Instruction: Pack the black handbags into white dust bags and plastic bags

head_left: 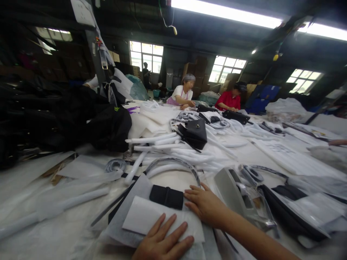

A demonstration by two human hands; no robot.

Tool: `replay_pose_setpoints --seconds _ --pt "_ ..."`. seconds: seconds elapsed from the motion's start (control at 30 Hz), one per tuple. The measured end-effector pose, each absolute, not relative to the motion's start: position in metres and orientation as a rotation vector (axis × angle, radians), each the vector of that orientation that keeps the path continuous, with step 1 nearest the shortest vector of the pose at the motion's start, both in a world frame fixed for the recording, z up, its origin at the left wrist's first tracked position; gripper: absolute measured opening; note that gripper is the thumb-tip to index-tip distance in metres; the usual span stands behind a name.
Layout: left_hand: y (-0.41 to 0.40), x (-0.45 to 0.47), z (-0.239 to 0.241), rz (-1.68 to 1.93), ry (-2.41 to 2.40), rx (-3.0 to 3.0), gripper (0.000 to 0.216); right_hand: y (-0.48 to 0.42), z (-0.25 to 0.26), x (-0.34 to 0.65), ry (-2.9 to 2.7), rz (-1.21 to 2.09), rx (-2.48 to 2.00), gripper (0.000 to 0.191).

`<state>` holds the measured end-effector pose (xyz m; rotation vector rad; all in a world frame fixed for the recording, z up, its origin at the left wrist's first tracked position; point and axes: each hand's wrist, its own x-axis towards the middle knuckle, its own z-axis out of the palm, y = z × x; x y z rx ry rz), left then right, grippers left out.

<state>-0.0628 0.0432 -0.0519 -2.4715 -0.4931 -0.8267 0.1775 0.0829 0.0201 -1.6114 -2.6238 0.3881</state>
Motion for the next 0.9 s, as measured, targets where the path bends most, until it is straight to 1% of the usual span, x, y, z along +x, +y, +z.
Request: replay_pose_setpoints --seconds 0.1,0.23,0.3,0.33,0.43,0.5,0.6,0.7,0.77,0.9 --pt "0.04 -0.062 -0.053 -0.841 -0.521 -2.511 0.039 0.06 0.025 0.182 -2.514 0.315 -1.55 0.031" --pt "0.034 -0.064 -0.05 -0.804 -0.587 -2.619 0.042 -0.014 0.029 0.181 -2.229 0.162 -1.33 0.027" --pt "0.033 -0.065 -0.047 -0.779 -0.593 -2.677 0.043 -0.052 0.019 0.176 -2.251 0.09 -1.195 0.023" --pt "0.033 -0.066 -0.047 -0.769 -0.591 -2.703 0.043 -0.067 0.011 0.173 -2.296 0.019 -1.134 0.024" --pt "0.032 -0.068 -0.046 -0.748 -0.594 -2.759 0.042 -0.093 -0.023 0.165 -2.371 -0.205 -1.092 0.035" --pt "0.032 -0.068 -0.046 -0.746 -0.605 -2.777 0.042 -0.095 -0.043 0.162 -2.344 -0.188 -1.164 0.036" --pt "0.032 -0.068 -0.047 -0.704 -0.617 -2.807 0.043 -0.09 -0.057 0.16 -2.231 0.07 -1.225 0.032" --pt "0.033 -0.067 -0.048 -0.675 -0.626 -2.826 0.044 -0.084 -0.055 0.16 -2.1 0.268 -1.239 0.026" --pt "0.033 -0.067 -0.048 -0.667 -0.64 -2.825 0.046 -0.081 -0.053 0.158 -2.087 0.24 -1.25 0.023" --pt "0.033 -0.067 -0.049 -0.609 -0.654 -2.825 0.05 -0.078 -0.056 0.155 -2.115 -0.017 -1.263 0.028"
